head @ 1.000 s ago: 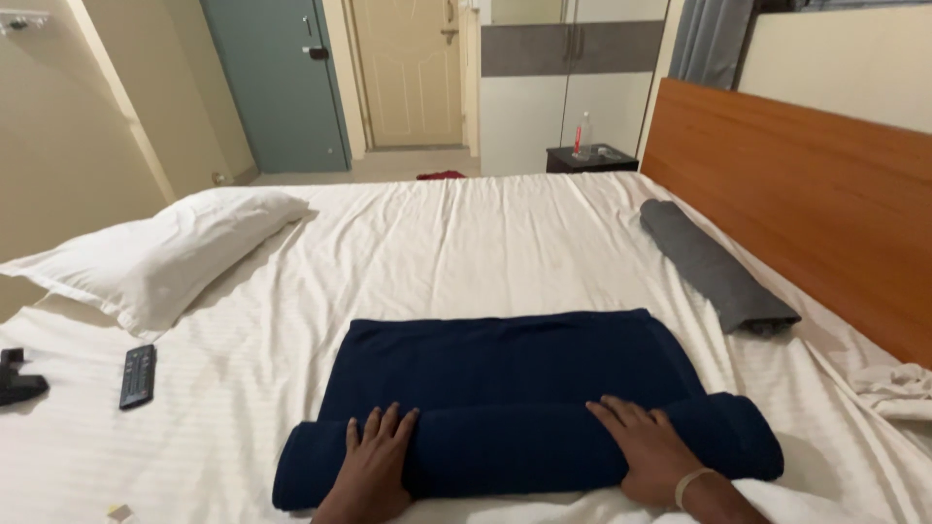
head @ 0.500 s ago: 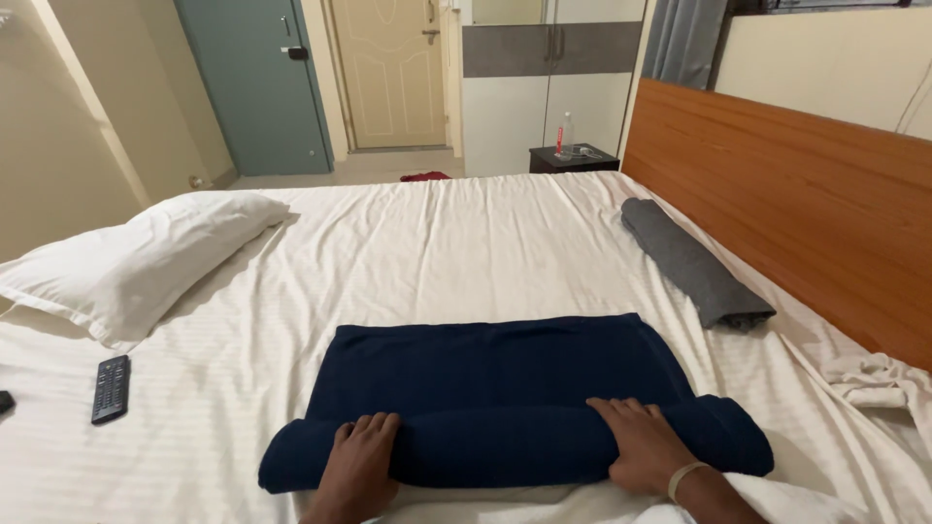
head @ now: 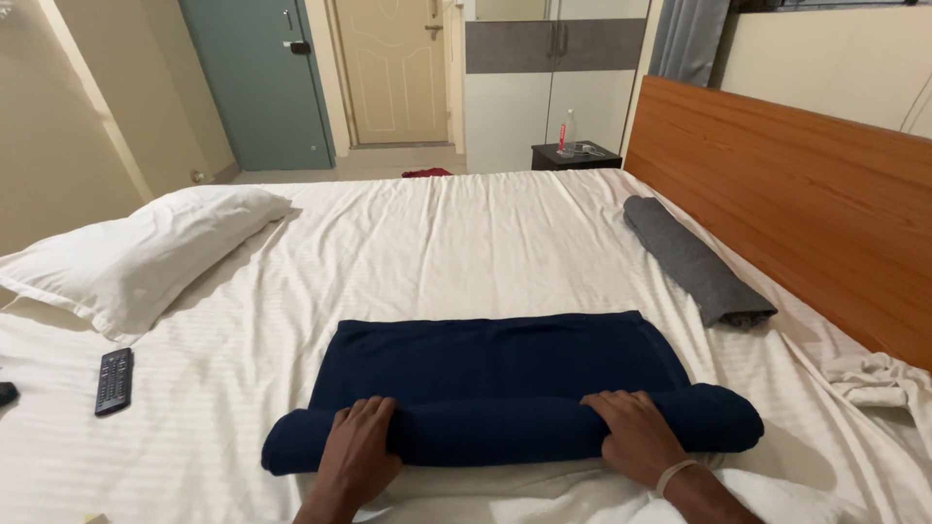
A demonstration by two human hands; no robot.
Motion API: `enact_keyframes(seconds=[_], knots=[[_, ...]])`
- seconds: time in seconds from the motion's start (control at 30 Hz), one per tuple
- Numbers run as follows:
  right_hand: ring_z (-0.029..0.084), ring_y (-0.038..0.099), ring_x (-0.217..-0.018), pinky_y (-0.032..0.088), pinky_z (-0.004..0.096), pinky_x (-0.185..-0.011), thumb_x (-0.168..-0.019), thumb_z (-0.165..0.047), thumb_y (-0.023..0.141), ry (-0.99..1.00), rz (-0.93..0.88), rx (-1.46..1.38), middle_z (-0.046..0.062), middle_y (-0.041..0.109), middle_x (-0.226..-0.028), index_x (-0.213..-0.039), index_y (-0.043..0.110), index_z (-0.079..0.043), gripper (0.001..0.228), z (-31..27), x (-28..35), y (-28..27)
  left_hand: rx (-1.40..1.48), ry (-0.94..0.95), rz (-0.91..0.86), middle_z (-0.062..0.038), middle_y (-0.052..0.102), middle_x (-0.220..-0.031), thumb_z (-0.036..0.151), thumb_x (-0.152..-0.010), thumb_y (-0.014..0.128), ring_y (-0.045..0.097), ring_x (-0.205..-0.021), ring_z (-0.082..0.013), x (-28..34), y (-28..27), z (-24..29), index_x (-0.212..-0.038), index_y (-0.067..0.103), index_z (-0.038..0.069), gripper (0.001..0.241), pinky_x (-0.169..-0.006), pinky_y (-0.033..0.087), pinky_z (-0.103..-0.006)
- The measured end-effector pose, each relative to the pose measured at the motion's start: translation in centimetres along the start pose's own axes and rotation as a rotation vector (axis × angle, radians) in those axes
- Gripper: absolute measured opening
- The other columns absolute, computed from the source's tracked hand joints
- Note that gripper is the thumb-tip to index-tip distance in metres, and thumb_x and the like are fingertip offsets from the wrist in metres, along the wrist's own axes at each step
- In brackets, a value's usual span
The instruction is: The person rolls a dark blue cloth on a bed, starting from one edge and rolling it tightly into a cylindrical shape. The person uses both hands to smooth and tighten the roll, then lifts the rolled cloth at the end.
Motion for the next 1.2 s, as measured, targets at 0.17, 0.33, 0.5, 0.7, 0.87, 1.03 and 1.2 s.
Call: enact_keyframes(seconds=[0.17, 0.33, 0.5, 0.7, 0.87, 1.03, 1.2], knots=[[0.027, 0.06, -0.114, 0.039, 0.041, -0.104, -0.069, 0.002, 0.056, 0.032, 0.005, -0.039, 0.008, 0.07, -0.117, -0.126, 0.067, -0.014, 0.061, 0.9, 0.0, -0.1, 0.059, 0.058, 0.052, -0.01, 0.064, -0.129, 0.013, -0.071, 0.069, 0.057, -0.125, -0.0281, -0.7, 1.1, -2.5, -0.129, 0.061, 0.009, 0.058, -0.107, 0.041, -0.0398], [0.032, 0.063, -0.107, 0.042, 0.044, -0.099, -0.072, 0.0, 0.056, -0.04, 0.031, -0.122, 0.013, 0.072, -0.113, -0.119, 0.067, -0.011, 0.05, -0.9, -0.6, -2.6, 0.065, 0.012, 0.046, -0.013, 0.066, -0.13, 0.017, -0.073, 0.065, 0.061, -0.12, -0.0317, -0.9, 0.1, -2.9, -0.134, 0.063, 0.008, 0.062, -0.109, 0.041, -0.0427], [0.037, 0.065, -0.105, 0.048, 0.05, -0.098, -0.077, -0.002, 0.054, 0.193, -0.192, -0.103, 0.02, 0.073, -0.102, -0.122, 0.062, -0.014, 0.048, 1.4, -3.3, -1.2, -0.008, -0.138, -0.187, -0.017, 0.071, -0.126, 0.019, -0.08, 0.056, 0.066, -0.12, -0.0341, -2.9, 0.0, -2.6, -0.137, 0.065, 0.014, 0.058, -0.108, 0.051, -0.0416], [0.036, 0.068, -0.111, 0.05, 0.045, -0.102, -0.075, -0.003, 0.054, 0.227, -0.233, -0.143, 0.018, 0.072, -0.115, -0.127, 0.066, -0.012, 0.054, 2.7, -5.7, 0.7, 0.069, -0.136, -0.197, -0.019, 0.067, -0.126, 0.021, -0.08, 0.056, 0.064, -0.119, -0.0352, -6.1, 1.8, -5.2, -0.136, 0.062, 0.01, 0.057, -0.108, 0.049, -0.043], [0.034, 0.065, -0.117, 0.048, 0.045, -0.104, -0.076, -0.004, 0.053, 0.242, -0.145, -0.171, 0.014, 0.072, -0.121, -0.122, 0.07, -0.01, 0.049, 2.9, -6.5, 1.1, 0.079, -0.172, -0.274, -0.019, 0.068, -0.125, 0.022, -0.08, 0.053, 0.064, -0.12, -0.0352, -8.6, 3.5, -6.9, -0.133, 0.066, 0.011, 0.056, -0.108, 0.048, -0.0441], [0.034, 0.066, -0.118, 0.047, 0.044, -0.108, -0.079, -0.007, 0.053, 0.307, -0.191, -0.113, 0.016, 0.072, -0.123, -0.125, 0.071, -0.012, 0.05, 4.3, -8.1, 2.4, 0.181, -0.164, -0.358, -0.02, 0.074, -0.104, 0.015, -0.072, 0.055, 0.07, -0.103, -0.0358, -11.1, 3.3, -6.5, -0.113, 0.076, 0.005, 0.047, -0.099, 0.052, -0.0436], [0.035, 0.065, -0.118, 0.047, 0.044, -0.109, -0.083, -0.01, 0.052, 0.385, -0.298, -0.049, 0.018, 0.071, -0.122, -0.128, 0.07, -0.016, 0.049, 4.3, -9.6, 3.0, 0.409, -0.273, -0.441, -0.019, 0.07, -0.07, 0.013, -0.065, 0.056, 0.068, -0.071, -0.0313, -11.3, 3.8, -7.2, -0.07, 0.068, -0.002, 0.02, -0.07, 0.053, -0.0415]])
Point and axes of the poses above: each hand's wrist, its own x-axis away from the middle knuckle, its own y-axis out of the palm, z = x × y, the point moved 7 cm from there along -x, towards the middle knuckle
